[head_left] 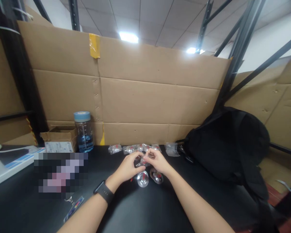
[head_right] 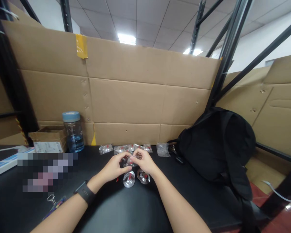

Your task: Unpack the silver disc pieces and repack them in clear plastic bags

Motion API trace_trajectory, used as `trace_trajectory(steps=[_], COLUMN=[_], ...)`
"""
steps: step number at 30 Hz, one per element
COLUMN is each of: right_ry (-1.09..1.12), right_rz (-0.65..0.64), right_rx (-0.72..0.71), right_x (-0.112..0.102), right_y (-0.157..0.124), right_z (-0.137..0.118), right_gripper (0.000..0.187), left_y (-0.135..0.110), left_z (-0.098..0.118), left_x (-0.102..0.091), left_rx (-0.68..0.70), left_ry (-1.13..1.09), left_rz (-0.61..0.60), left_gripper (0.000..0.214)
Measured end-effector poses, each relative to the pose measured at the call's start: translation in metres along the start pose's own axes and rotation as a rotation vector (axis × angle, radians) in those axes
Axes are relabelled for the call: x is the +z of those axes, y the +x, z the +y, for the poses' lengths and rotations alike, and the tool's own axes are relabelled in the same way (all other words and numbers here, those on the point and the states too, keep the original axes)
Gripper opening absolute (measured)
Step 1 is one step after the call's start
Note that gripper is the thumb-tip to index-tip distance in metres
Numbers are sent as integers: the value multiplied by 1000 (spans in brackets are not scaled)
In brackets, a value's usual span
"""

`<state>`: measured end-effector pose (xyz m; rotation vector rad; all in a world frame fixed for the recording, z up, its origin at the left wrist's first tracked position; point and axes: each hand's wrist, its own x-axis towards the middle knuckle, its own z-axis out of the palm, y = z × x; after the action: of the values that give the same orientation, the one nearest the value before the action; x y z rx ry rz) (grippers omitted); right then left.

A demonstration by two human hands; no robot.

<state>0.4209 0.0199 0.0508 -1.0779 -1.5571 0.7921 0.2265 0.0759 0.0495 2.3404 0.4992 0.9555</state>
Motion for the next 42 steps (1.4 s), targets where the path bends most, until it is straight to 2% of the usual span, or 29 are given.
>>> trace_trajectory(steps=[2,7,12,17,20,25,28,33,35,39,42], right_ry=[-8,31,79,26,-72,-27,6,20,28,61,19], right_rz=[65,176,243,145,55,34,125,295,298,217,274], right_rx=[-16,2,-6,59,74,51,-8,-43,-31,-26,-43], right_x=[-1,-8,-17,-21,-20,-18,-19,-18,-15,-8,-8], right_y=[2,1,-3,-5,-5,-4,-1,2,1,1,2], right_z=[-1,-14,-25,-22,-17,-14,-12,-8,-9,-9,-7], right_gripper=[37,38,39,41,39,38,38,39,39,38,36], left_y=[0,0,-1,-4,-5,-4,-4,-2,-1,3,4], left_z=[-4,-6,3,2,-2,-4,-3,-2,-3,-9,-14], left_x=[0,-2,-8,-13,-10,-1,4,13,17,24,23], left_rx=[-1,-57,-7,21,2,-5,-20,-126,-153,-183,-226], left_ry=[78,177,99,37,61,39,8,-138,-231,-405,-436], left_rz=[28,8,-68,-250,-302,-227,-175,-52,4,62,123], left_gripper=[38,17,24,16,15,17,19,28,32,34,29])
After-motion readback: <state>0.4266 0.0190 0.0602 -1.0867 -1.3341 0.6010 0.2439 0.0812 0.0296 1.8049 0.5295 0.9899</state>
